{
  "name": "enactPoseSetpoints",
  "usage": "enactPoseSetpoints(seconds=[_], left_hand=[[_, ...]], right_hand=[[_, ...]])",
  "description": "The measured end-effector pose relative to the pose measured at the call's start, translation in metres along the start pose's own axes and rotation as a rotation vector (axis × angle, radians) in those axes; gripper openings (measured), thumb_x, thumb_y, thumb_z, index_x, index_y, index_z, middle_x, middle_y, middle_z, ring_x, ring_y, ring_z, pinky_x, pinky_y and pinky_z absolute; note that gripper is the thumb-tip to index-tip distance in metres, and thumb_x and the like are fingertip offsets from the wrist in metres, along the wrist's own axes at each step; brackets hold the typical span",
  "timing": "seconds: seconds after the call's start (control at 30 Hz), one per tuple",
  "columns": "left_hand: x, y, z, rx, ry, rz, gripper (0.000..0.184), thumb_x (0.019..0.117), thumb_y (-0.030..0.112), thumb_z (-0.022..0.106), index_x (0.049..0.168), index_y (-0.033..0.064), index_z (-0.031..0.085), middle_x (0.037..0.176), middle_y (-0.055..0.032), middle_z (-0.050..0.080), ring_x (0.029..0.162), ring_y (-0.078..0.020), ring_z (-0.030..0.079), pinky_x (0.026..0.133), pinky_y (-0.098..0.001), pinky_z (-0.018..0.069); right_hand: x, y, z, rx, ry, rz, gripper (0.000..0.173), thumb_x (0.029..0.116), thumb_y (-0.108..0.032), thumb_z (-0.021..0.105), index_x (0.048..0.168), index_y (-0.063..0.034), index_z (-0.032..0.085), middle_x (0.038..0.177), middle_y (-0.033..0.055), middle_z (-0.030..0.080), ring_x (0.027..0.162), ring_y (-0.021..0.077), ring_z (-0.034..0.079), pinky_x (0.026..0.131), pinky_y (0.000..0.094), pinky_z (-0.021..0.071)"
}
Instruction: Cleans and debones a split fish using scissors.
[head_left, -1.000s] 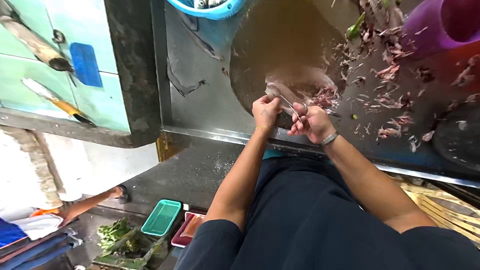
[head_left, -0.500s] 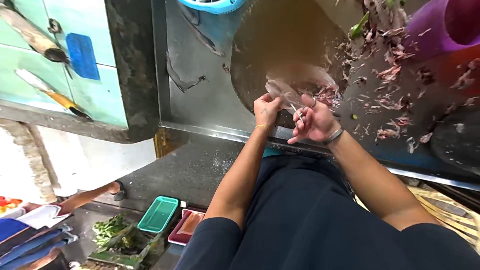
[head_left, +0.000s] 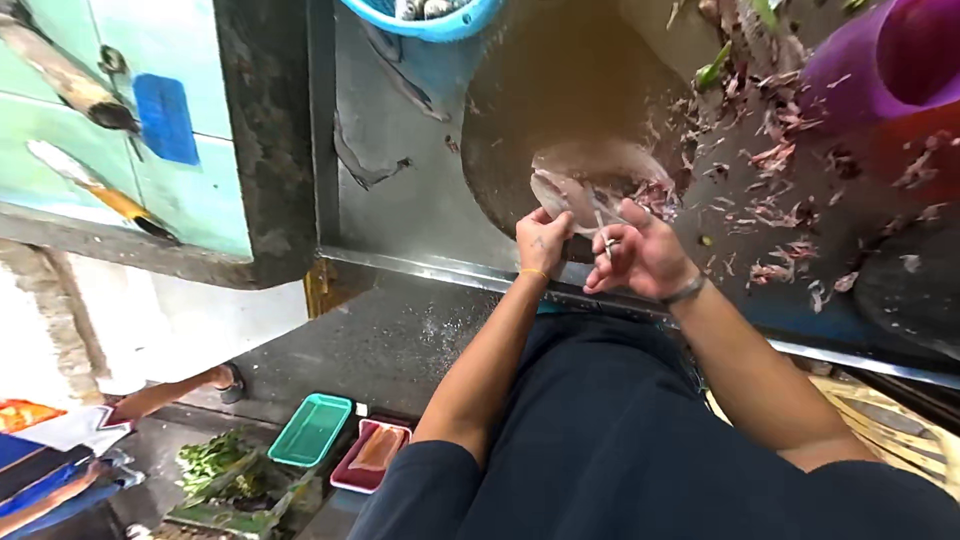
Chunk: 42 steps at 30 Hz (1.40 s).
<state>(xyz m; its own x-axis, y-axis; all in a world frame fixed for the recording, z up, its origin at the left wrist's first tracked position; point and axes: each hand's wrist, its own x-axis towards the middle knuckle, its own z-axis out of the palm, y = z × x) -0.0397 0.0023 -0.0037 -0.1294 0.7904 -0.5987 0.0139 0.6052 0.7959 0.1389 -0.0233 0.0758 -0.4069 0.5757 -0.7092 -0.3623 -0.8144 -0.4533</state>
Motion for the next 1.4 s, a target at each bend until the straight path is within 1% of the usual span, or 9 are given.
enactPoseSetpoints(seconds=[0.17, 0.3, 0.43, 0.57, 0.83, 1.1, 1.2, 1.3, 1.4], left_hand=[[0.005, 0.002, 0.002, 0.015, 0.042, -0.031, 0.015, 0.0897, 0.009, 0.075, 0.099, -0.002, 0.074, 0.085, -0.012, 0.076, 0.072, -0.0206, 0.076, 0.069, -0.039, 0.0668], [0.002, 0.002, 0.002, -0.035, 0.026, -0.041, 0.016, 0.0905, 0.006, 0.074, 0.102, -0.0039, 0.072, 0.087, -0.0133, 0.076, 0.075, -0.0207, 0.076, 0.071, -0.0385, 0.0664], [0.005, 0.004, 0.004, -0.014, 0.032, -0.045, 0.014, 0.0883, 0.006, 0.075, 0.099, -0.0029, 0.073, 0.085, -0.0129, 0.076, 0.072, -0.0212, 0.076, 0.068, -0.0393, 0.0667], [0.002, 0.0, 0.001, -0.011, 0.005, -0.051, 0.019, 0.0895, 0.006, 0.075, 0.105, -0.0046, 0.072, 0.089, -0.0141, 0.076, 0.076, -0.0213, 0.076, 0.073, -0.0392, 0.0666], [-0.001, -0.003, 0.0, 0.039, -0.016, -0.023, 0.021, 0.0875, 0.007, 0.077, 0.105, -0.0034, 0.072, 0.088, -0.0131, 0.076, 0.075, -0.0202, 0.076, 0.073, -0.0385, 0.0666], [0.004, -0.001, 0.0, 0.087, 0.0, -0.011, 0.02, 0.0859, 0.009, 0.079, 0.103, -0.0016, 0.074, 0.087, -0.0117, 0.077, 0.076, -0.0198, 0.077, 0.074, -0.0397, 0.0669], [0.002, -0.004, -0.002, 0.057, -0.016, -0.004, 0.022, 0.0862, 0.007, 0.079, 0.104, -0.0031, 0.073, 0.089, -0.0125, 0.077, 0.078, -0.0199, 0.077, 0.076, -0.0394, 0.0669], [0.004, -0.006, -0.001, 0.072, -0.023, 0.024, 0.022, 0.0846, 0.009, 0.08, 0.103, -0.0017, 0.074, 0.089, -0.0116, 0.078, 0.079, -0.0199, 0.077, 0.077, -0.0412, 0.0672], [0.002, -0.011, -0.004, 0.087, -0.026, 0.028, 0.023, 0.0841, 0.009, 0.08, 0.104, -0.0013, 0.074, 0.089, -0.0112, 0.078, 0.08, -0.0192, 0.077, 0.077, -0.0408, 0.0668]], right_hand=[[0.002, 0.008, 0.007, -0.032, 0.265, -0.066, 0.046, 0.1091, -0.041, 0.047, 0.079, -0.0084, 0.061, 0.057, 0.001, 0.059, 0.059, 0.0225, 0.069, 0.073, 0.054, 0.0639], [-0.004, 0.005, -0.001, 0.079, 0.085, 0.034, 0.061, 0.1083, -0.059, 0.028, 0.082, -0.0131, 0.059, 0.057, 0.0016, 0.06, 0.059, 0.0252, 0.07, 0.073, 0.0606, 0.0622], [0.004, 0.006, 0.0, 0.118, 0.225, -0.027, 0.048, 0.1095, -0.044, 0.043, 0.078, -0.0108, 0.057, 0.055, 0.0002, 0.054, 0.056, 0.0232, 0.066, 0.074, 0.0617, 0.0615], [0.003, 0.009, 0.0, 0.097, 0.145, 0.081, 0.057, 0.1069, -0.058, 0.036, 0.079, -0.0136, 0.057, 0.056, 0.0007, 0.058, 0.057, 0.0244, 0.068, 0.071, 0.0609, 0.0616], [0.003, 0.01, 0.001, 0.044, 0.256, 0.024, 0.047, 0.1075, -0.047, 0.048, 0.081, -0.0094, 0.059, 0.058, 0.0025, 0.059, 0.059, 0.0262, 0.07, 0.071, 0.0602, 0.0628], [-0.002, 0.004, 0.003, 0.029, 0.266, -0.035, 0.049, 0.1085, -0.044, 0.046, 0.076, -0.0087, 0.059, 0.057, 0.0028, 0.06, 0.059, 0.0258, 0.07, 0.072, 0.0592, 0.0634], [0.002, 0.009, -0.006, 0.074, 0.124, 0.099, 0.059, 0.1069, -0.059, 0.034, 0.077, -0.0136, 0.057, 0.056, 0.0025, 0.061, 0.058, 0.0265, 0.07, 0.069, 0.0609, 0.0621], [0.0, 0.009, -0.003, 0.058, 0.231, 0.019, 0.051, 0.1073, -0.049, 0.046, 0.077, -0.0099, 0.059, 0.057, 0.0031, 0.059, 0.06, 0.0271, 0.07, 0.072, 0.0626, 0.0623], [0.0, 0.016, -0.001, 0.075, 0.156, 0.078, 0.059, 0.1079, -0.057, 0.035, 0.078, -0.0115, 0.058, 0.055, 0.0028, 0.06, 0.058, 0.0267, 0.071, 0.071, 0.062, 0.0622]])
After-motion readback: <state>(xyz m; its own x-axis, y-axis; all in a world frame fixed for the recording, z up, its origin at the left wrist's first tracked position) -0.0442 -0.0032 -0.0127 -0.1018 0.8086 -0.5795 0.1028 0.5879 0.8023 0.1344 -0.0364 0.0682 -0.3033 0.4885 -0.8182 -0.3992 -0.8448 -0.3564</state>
